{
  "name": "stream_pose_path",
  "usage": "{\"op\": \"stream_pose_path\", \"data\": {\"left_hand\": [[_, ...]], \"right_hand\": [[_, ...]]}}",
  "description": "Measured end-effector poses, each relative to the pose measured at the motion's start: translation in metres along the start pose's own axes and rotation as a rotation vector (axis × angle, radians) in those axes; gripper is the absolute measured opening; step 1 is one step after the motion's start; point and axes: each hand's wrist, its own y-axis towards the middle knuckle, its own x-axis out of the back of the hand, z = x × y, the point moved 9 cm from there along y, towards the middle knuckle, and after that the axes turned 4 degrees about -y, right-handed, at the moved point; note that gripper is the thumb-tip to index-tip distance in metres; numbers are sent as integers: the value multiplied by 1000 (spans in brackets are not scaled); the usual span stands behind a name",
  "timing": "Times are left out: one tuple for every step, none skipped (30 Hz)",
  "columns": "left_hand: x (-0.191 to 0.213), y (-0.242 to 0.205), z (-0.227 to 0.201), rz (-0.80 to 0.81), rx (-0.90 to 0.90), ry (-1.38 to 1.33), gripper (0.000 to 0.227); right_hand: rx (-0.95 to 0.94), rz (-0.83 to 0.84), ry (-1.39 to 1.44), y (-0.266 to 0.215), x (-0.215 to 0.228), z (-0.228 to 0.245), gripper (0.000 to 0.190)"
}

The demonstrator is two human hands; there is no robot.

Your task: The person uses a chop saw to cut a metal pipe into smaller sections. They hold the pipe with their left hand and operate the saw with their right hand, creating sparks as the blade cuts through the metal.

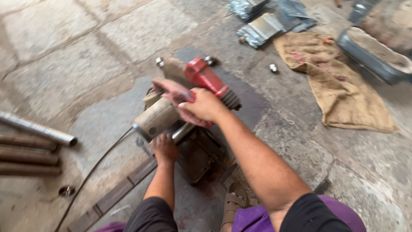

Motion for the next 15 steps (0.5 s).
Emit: {"op": "stream_pose_path", "data": {"left_hand": [[-2, 0, 3, 19, 16, -8, 27], [-2, 2, 1, 37, 23, -19, 26], [2, 2, 0, 54, 30, -30, 25], [11, 1, -2, 39, 28, -40, 30], [20, 0, -5, 24, 25, -51, 36], [31, 2, -6, 5, 19, -58, 41], [34, 2, -7, 60, 17, -61, 46], [33, 0, -8, 120, 13, -63, 51], [30, -2, -8, 180, 10, -65, 56], [29, -1, -8, 175, 3, -53, 51], [27, 0, -8, 169, -4, -40, 47], [22, 0, -7, 166, -10, -28, 42], [17, 0, -6, 165, -12, -37, 40], [13, 1, -5, 162, -12, -46, 39], [9, 2, -5, 160, -11, -55, 37]], "right_hand": [[14, 6, 37, -1, -1, 1, 51], [23, 3, 73, -3, 0, 2, 48], [25, 11, 75, -4, 0, 4, 47], [23, 9, 78, -4, 2, 5, 46], [21, 8, 81, -5, 3, 6, 46], [-4, 19, 75, -6, 4, 7, 46], [-30, 30, 70, -7, 4, 8, 46], [-61, 43, 65, -9, 4, 6, 47], [-62, 43, 65, -10, 3, 8, 47], [-64, 42, 63, -10, 4, 8, 47], [-66, 41, 62, -10, 4, 8, 48], [-40, 28, 53, -9, 5, 9, 48], [-13, 16, 44, -9, 5, 10, 47], [16, 4, 34, -8, 6, 12, 47], [0, 12, 46, -8, 5, 9, 47]]}}
